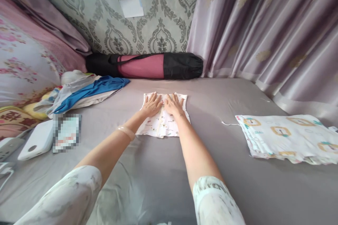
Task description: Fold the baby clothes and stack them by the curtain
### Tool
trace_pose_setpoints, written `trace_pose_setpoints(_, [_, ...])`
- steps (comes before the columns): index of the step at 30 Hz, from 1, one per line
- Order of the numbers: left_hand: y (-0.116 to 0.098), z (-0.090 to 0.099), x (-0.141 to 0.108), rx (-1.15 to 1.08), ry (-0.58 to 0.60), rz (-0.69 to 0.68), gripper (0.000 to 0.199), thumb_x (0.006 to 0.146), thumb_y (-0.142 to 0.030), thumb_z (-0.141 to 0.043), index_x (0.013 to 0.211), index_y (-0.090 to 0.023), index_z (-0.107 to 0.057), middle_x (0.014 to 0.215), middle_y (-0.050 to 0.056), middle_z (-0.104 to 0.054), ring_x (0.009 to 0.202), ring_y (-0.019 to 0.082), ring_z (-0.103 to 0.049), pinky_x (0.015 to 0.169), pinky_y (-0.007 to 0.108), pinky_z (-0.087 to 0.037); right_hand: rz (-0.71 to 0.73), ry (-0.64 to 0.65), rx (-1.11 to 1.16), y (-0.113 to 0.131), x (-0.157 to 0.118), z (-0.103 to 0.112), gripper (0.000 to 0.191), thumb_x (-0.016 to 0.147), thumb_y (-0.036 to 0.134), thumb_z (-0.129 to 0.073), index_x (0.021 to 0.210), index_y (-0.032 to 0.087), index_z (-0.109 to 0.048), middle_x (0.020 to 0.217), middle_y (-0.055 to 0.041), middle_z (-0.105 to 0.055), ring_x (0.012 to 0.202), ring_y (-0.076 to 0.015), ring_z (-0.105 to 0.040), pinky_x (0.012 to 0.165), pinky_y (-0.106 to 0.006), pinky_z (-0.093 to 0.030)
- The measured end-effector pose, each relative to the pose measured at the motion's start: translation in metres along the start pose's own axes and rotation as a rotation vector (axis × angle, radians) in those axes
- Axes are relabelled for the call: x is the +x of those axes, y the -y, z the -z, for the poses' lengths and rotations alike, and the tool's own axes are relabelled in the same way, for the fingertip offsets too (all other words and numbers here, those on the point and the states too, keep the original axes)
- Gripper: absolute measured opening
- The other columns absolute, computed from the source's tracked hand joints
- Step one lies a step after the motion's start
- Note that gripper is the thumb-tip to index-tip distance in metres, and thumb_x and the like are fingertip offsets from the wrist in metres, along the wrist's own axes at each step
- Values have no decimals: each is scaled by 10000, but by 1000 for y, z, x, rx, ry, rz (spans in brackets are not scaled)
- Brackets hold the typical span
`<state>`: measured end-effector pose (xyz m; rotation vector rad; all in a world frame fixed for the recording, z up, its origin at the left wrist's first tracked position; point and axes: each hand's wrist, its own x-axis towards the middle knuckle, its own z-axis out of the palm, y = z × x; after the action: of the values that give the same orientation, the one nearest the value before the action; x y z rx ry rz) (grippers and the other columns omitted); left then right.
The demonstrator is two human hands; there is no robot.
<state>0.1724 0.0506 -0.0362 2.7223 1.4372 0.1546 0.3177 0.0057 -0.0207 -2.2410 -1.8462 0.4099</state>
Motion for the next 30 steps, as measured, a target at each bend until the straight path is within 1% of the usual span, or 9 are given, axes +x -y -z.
trace_pose_setpoints(3, [3,10,-17,-5,-11,-26,619,991,-479,-189,1508,-147,-261,1598,139,-175,1479,275,-118,1175,529,-124,44,47,21,-9,-12,14,629,986,446,-92,1541,167,-190,1615,-108,-108,1482,-231,-47,1173,-536,-58])
trace_pose_setpoints(6, [8,20,-41,-8,20,-109,629,990,-488,-198,1515,-144,-243,1598,144,-168,1479,273,-124,1177,523,-123,176,34,-65,-22,-39,21,629,984,444,-146,1540,153,-197,1617,-107,-89,1482,-242,-46,1183,-506,-41])
trace_pose_setpoints(9, [11,24,-65,3,50,-201,646,990,-502,-185,1518,-132,-232,1598,146,-164,1480,272,-111,1181,510,-111,291,38,-121,-31,-69,17,620,986,446,-171,1536,164,-220,1616,-101,-96,1479,-254,-76,1185,-507,-57])
trace_pose_setpoints(12, [8,20,-81,22,52,-258,635,994,-503,-165,1506,-142,-270,1589,142,-206,1477,264,-136,1181,495,-117,333,25,-157,-35,-87,6,595,991,444,-166,1526,204,-263,1613,-85,-130,1474,-263,-122,1181,-519,-92])
trace_pose_setpoints(17, [2,8,-88,47,60,-237,625,994,-508,-144,1503,-172,-280,1578,122,-254,1465,249,-195,1169,477,-151,329,-13,-203,-34,-91,-9,571,994,445,-194,1516,236,-296,1606,-76,-174,1468,-261,-156,1176,-523,-90])
trace_pose_setpoints(22, [4,4,-85,42,62,-237,627,994,-510,-164,1499,-159,-287,1577,131,-252,1463,248,-199,1172,469,-139,322,-20,-202,-35,-89,-9,558,996,436,-212,1508,239,-314,1607,-70,-172,1469,-249,-152,1178,-505,-70])
trace_pose_setpoints(25, [3,6,-88,34,51,-232,592,997,-488,-197,1492,-181,-303,1570,124,-277,1458,248,-216,1166,473,-163,311,8,-196,-32,-92,-5,563,996,438,-215,1510,228,-308,1607,-81,-172,1470,-253,-144,1173,-527,-46])
trace_pose_setpoints(27, [0,11,-94,24,56,-227,583,999,-470,-201,1489,-172,-307,1568,131,-279,1457,256,-219,1161,471,-182,310,26,-192,-26,-98,-2,574,996,436,-207,1518,211,-288,1607,-89,-163,1473,-247,-129,1172,-531,-25])
trace_pose_setpoints(30, [-8,21,-107,-4,94,-236,590,1006,-440,-151,1500,-146,-283,1576,139,-250,1469,256,-177,1169,474,-169,343,31,-174,-12,-112,1,593,998,424,-172,1528,173,-256,1609,-89,-145,1480,-216,-92,1183,-488,-1])
